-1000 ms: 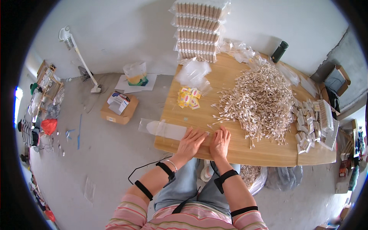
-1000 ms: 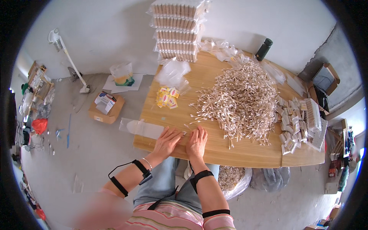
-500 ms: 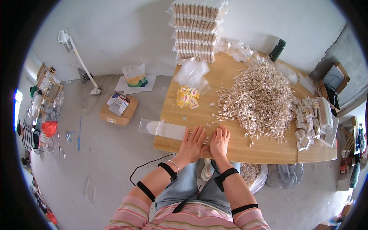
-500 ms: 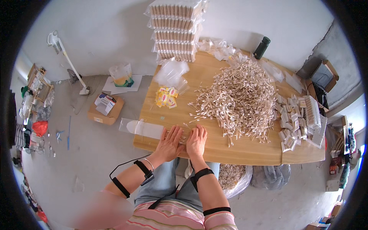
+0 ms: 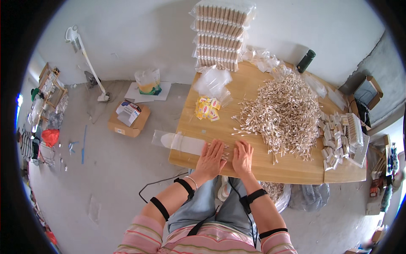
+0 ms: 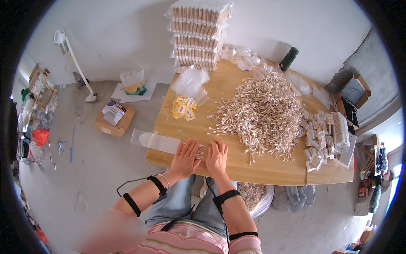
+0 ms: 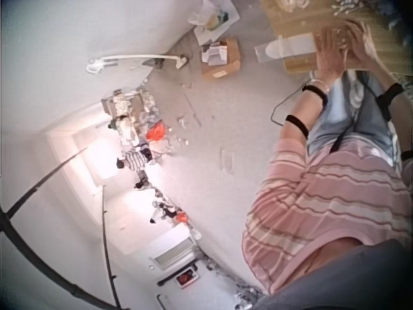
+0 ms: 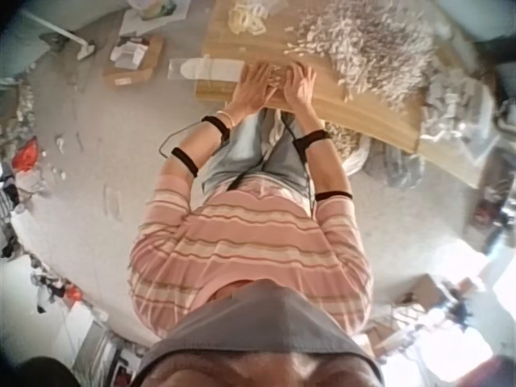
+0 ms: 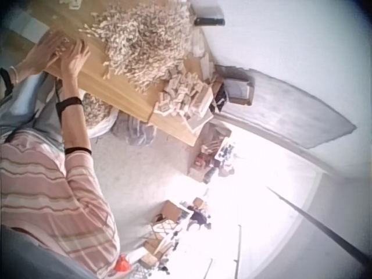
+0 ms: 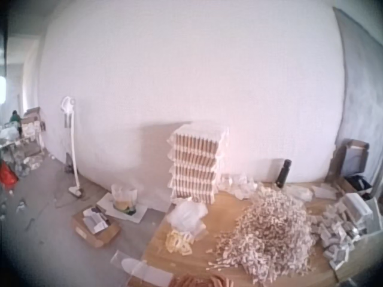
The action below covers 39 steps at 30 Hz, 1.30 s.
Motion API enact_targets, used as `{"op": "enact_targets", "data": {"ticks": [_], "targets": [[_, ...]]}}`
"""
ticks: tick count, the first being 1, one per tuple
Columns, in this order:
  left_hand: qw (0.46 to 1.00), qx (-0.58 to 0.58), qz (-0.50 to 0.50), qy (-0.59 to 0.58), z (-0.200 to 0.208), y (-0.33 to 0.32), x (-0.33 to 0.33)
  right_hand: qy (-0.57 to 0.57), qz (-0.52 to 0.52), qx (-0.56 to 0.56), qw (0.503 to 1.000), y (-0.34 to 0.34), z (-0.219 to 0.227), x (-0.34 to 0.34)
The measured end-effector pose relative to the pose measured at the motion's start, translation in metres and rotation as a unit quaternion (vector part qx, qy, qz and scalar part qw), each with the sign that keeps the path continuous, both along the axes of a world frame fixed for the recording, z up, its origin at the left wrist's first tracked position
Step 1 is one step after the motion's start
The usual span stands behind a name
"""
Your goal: Packaging counted cotton swabs into plastic bags.
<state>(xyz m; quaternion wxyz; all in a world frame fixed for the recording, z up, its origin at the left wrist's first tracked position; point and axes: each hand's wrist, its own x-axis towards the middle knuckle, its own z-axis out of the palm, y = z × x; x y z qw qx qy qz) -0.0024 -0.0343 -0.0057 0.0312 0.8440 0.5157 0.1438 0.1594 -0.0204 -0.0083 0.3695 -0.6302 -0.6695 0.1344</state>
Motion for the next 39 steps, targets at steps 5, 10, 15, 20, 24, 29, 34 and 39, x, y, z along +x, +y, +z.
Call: {"op": "enact_targets", "data": {"ticks": [5, 10, 15, 20, 24, 29, 34, 39], "targets": [[0.999, -0.047, -0.01, 0.012, 0.015, 0.024, 0.004, -0.061, -0.007, -0.01, 0.998, -0.006, 0.008, 0.002], [0.999, -0.02, 0.018, 0.022, 0.019, 0.04, 0.009, -0.018, 0.001, -0.011, 1.0, -0.004, 0.005, 0.002], [1.0, -0.02, -0.009, 0.012, 0.007, 0.026, 0.004, 0.009, 0.005, -0.002, 1.0, -0.006, 0.002, 0.006], [0.925, -0.016, 0.035, -0.378, 0.004, 0.029, -0.013, -0.113, 0.004, 0.028, 0.993, -0.007, 0.001, -0.001], [0.885, -0.036, 0.105, -0.452, -0.006, 0.032, -0.019, -0.218, 0.125, -0.018, 0.968, -0.01, 0.017, -0.041], [0.875, -0.008, 0.097, -0.475, -0.01, 0.035, -0.014, -0.295, 0.131, -0.051, 0.945, -0.002, 0.004, -0.053], [0.875, -0.011, 0.121, -0.469, -0.006, 0.035, -0.022, -0.267, 0.177, -0.073, 0.944, -0.023, 0.015, -0.054], [0.856, -0.018, 0.112, -0.505, -0.008, 0.038, -0.017, -0.333, 0.149, -0.092, 0.926, 0.002, 0.019, -0.045]]}}
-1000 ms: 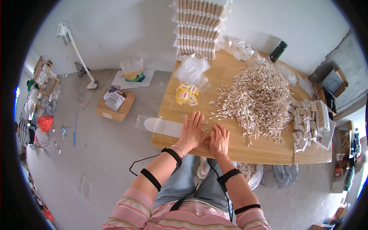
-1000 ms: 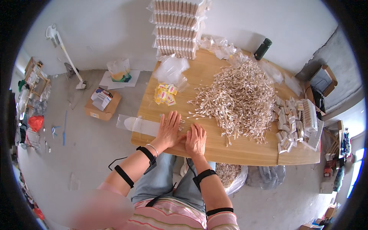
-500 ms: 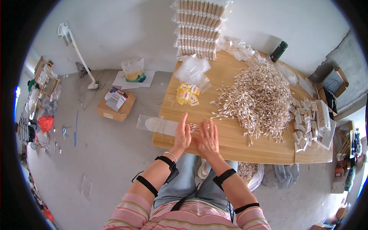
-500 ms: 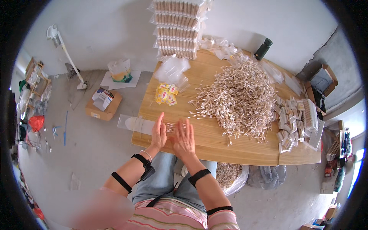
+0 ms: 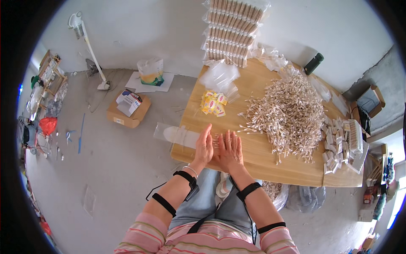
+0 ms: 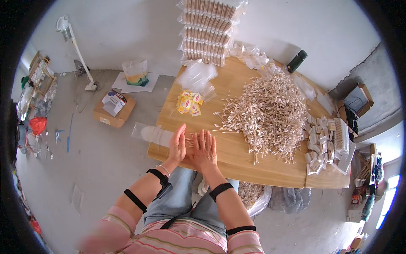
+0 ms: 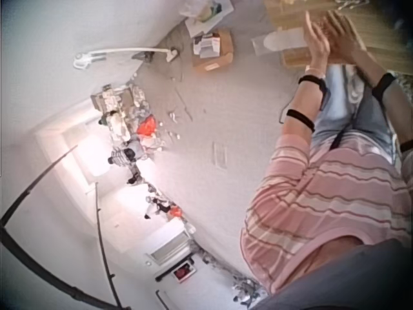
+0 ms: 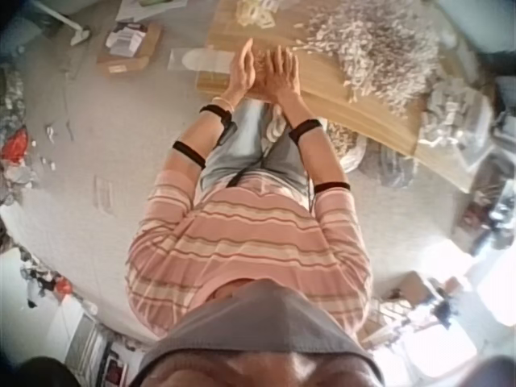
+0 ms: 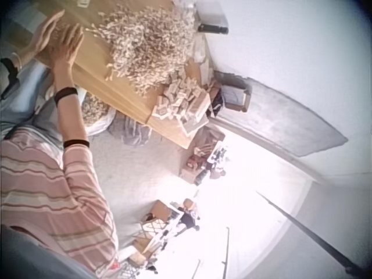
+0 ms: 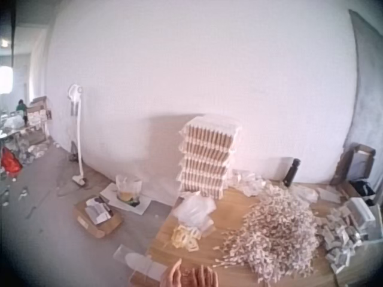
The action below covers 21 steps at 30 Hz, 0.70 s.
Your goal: Packaging counted cotton swabs into plastic bags.
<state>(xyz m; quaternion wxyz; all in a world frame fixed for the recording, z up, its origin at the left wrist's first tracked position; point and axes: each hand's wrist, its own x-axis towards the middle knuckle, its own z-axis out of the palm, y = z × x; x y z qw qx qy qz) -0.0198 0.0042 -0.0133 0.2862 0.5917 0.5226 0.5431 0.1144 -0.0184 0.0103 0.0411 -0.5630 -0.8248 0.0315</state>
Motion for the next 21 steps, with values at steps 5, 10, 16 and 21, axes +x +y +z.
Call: {"op": "enact_targets", "data": {"ticks": [5, 10, 16, 21], "targets": [[1.0, -0.003, 0.021, -0.01, -0.006, -0.001, -0.003, 0.034, 0.016, -0.027, 0.999, -0.025, -0.002, -0.006], [1.0, 0.002, 0.011, 0.011, -0.002, -0.001, 0.0, 0.012, -0.005, -0.043, 0.999, -0.023, 0.005, -0.001], [1.0, 0.013, 0.005, 0.002, -0.002, 0.001, -0.004, 0.007, -0.013, -0.059, 0.998, -0.008, 0.005, 0.007], [1.0, 0.025, 0.005, 0.006, -0.001, 0.001, -0.001, -0.051, -0.014, -0.049, 0.997, 0.008, 0.003, 0.006]]}}
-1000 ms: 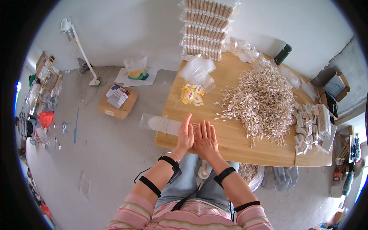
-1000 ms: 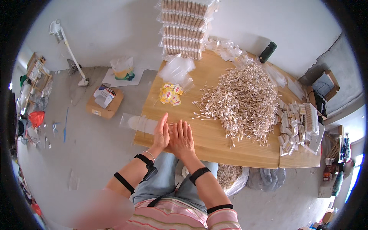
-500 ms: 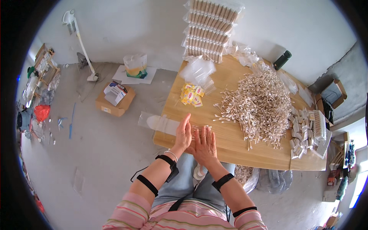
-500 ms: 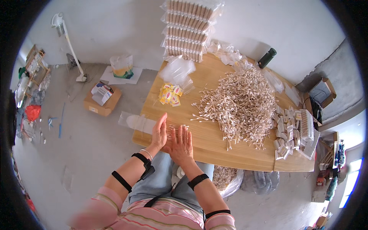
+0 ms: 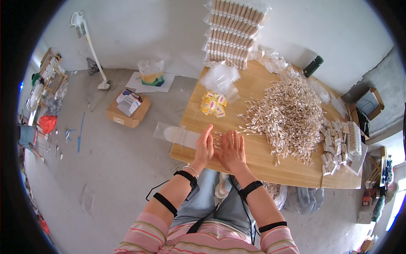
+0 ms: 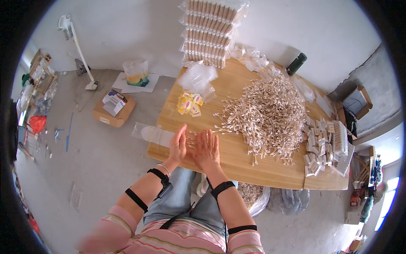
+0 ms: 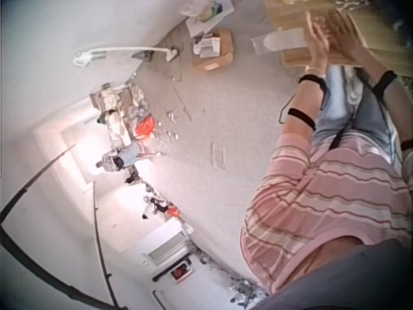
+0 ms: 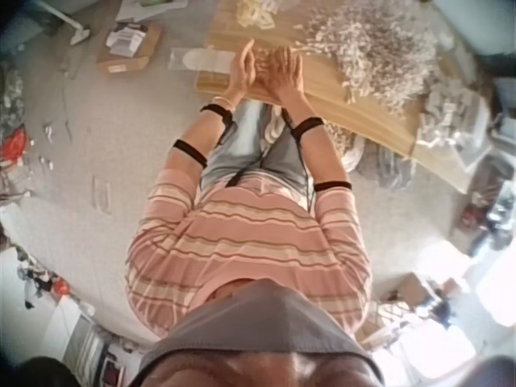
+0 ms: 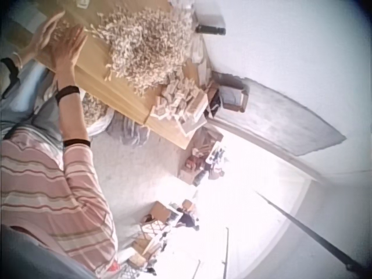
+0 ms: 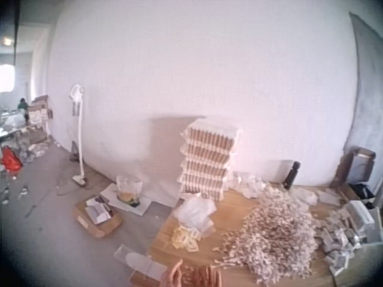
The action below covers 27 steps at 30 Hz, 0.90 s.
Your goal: Packaging counted cotton swabs into plastic bags.
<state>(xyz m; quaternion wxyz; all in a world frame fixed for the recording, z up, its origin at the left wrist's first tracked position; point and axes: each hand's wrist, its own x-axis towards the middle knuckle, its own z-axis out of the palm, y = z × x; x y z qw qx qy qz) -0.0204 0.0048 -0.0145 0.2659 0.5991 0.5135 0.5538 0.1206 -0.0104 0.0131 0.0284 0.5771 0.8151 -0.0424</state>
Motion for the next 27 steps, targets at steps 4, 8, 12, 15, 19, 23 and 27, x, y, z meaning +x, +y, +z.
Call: {"op": "enact_targets", "data": {"ticks": [4, 8, 12, 15, 19, 23, 27], "targets": [[1.0, 0.001, 0.012, 0.006, 0.006, -0.002, 0.0, 0.072, 0.017, 0.043, 0.996, -0.002, 0.003, 0.005], [1.0, -0.014, 0.01, 0.008, 0.009, -0.002, -0.002, 0.146, 0.02, 0.045, 0.988, 0.007, 0.011, 0.002], [1.0, -0.014, 0.023, 0.01, 0.007, -0.003, -0.003, 0.234, -0.024, 0.024, 0.972, -0.004, 0.007, -0.001], [0.999, -0.035, 0.005, -0.019, 0.014, -0.004, 0.0, 0.38, -0.091, 0.107, 0.914, -0.004, -0.011, 0.012], [0.999, -0.038, -0.004, -0.026, 0.01, -0.002, -0.002, 0.536, -0.151, 0.148, 0.817, -0.001, -0.022, 0.008], [0.997, -0.054, -0.041, -0.024, 0.007, -0.001, -0.004, 0.614, -0.143, 0.075, 0.773, 0.003, -0.031, -0.014], [0.995, -0.079, -0.055, -0.028, 0.005, -0.001, -0.009, 0.67, -0.172, 0.086, 0.717, 0.006, -0.032, -0.022]]}}
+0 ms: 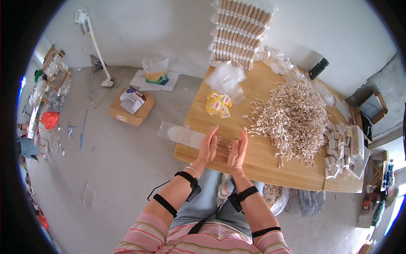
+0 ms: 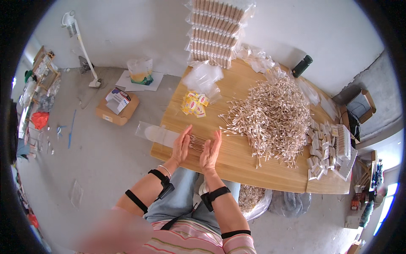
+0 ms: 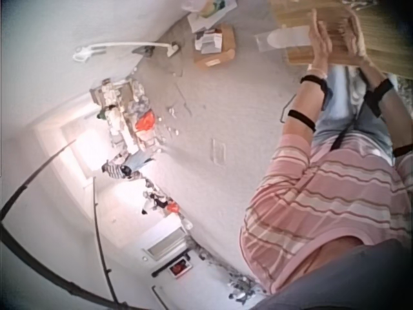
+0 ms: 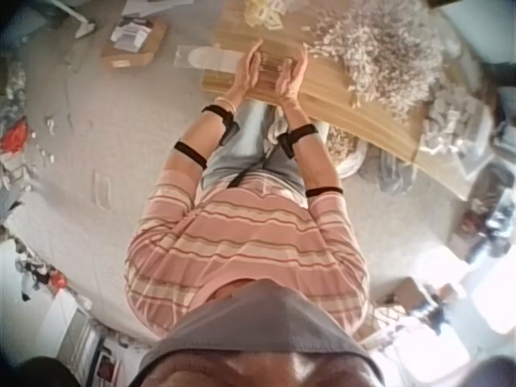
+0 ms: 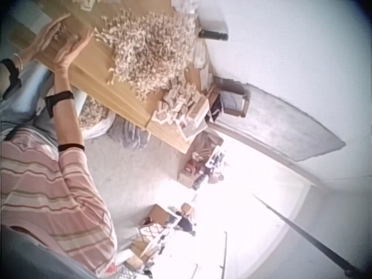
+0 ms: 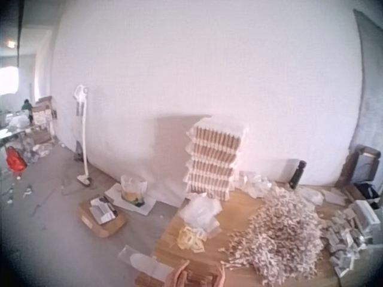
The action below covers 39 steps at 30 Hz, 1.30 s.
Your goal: Packaging counted cotton swabs into plastic bags.
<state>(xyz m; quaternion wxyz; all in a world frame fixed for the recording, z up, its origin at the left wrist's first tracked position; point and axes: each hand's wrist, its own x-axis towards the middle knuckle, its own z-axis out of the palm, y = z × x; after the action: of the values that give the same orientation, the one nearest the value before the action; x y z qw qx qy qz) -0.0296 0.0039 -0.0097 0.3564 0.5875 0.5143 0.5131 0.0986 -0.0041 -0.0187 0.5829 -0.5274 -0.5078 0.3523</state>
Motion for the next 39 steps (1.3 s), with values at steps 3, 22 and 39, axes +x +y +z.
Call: {"op": "enact_targets", "data": {"ticks": [3, 22, 39], "targets": [[0.999, -0.002, 0.005, -0.034, -0.003, -0.002, -0.002, -0.046, 0.011, 0.008, 0.999, -0.004, 0.0, 0.002], [0.974, 0.065, -0.088, 0.197, 0.005, -0.011, -0.005, -0.588, 0.205, -0.023, 0.782, -0.045, 0.034, 0.007], [0.925, 0.112, -0.096, 0.349, 0.032, -0.019, -0.024, -0.479, -0.051, -0.022, 0.876, 0.046, 0.009, 0.075]]}}
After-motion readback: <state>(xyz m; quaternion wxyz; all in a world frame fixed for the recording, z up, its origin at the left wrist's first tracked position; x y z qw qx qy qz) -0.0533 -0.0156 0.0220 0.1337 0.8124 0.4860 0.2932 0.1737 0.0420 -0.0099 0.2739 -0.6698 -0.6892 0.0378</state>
